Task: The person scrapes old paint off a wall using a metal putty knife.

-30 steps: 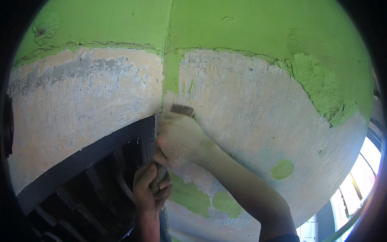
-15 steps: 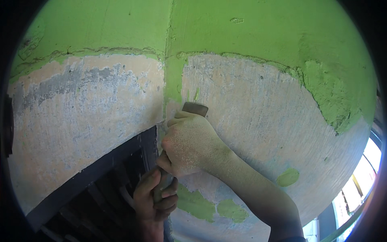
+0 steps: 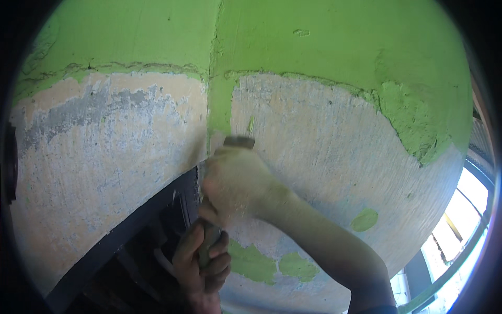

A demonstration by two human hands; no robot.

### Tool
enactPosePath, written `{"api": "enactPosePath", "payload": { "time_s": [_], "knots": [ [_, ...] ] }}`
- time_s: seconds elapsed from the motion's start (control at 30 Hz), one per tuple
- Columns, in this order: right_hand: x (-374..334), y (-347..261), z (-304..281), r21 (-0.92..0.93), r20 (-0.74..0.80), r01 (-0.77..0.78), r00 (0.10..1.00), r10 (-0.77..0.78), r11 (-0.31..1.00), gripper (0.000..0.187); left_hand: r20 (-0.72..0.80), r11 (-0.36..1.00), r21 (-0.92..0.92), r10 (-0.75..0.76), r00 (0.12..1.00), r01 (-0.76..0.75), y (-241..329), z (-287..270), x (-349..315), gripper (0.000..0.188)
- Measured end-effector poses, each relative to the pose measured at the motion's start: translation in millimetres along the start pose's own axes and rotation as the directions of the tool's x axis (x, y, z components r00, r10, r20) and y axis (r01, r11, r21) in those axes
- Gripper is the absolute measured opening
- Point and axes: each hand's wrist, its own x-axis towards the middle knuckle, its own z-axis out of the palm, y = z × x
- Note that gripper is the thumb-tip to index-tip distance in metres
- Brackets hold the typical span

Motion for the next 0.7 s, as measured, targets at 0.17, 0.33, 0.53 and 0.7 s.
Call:
{"api": "enactPosePath", "payload": {
  "time_s": [0.17, 0.33, 0.53, 0.7],
  "knots": [
    [5, -10, 1, 0.145, 0.056, -0.002, 0.998, -0.006, 0.989, 0.019, 0.002, 0.999, 0.034, 0.002, 1.0, -0.002, 5, -2, -2, 0.026],
    [4, 3, -1, 0.075, 0.038, 0.072, 0.996, -0.075, 0.995, 0.018, -0.031, 0.987, 0.159, 0.034, 0.999, -0.029, -1, 2, 7, 0.026],
    [0, 5, 5, 0.067, 0.029, 0.091, 0.995, -0.094, 0.994, 0.019, -0.039, 0.989, 0.147, 0.027, 0.999, -0.021, -2, 3, 5, 0.023],
    [13, 22, -10, 0.02, 0.055, 0.036, 0.998, -0.037, 0.999, 0.021, 0.091, 0.999, 0.051, 0.01, 0.996, -0.015, 4, 13, 23, 0.023]
  ]
}}
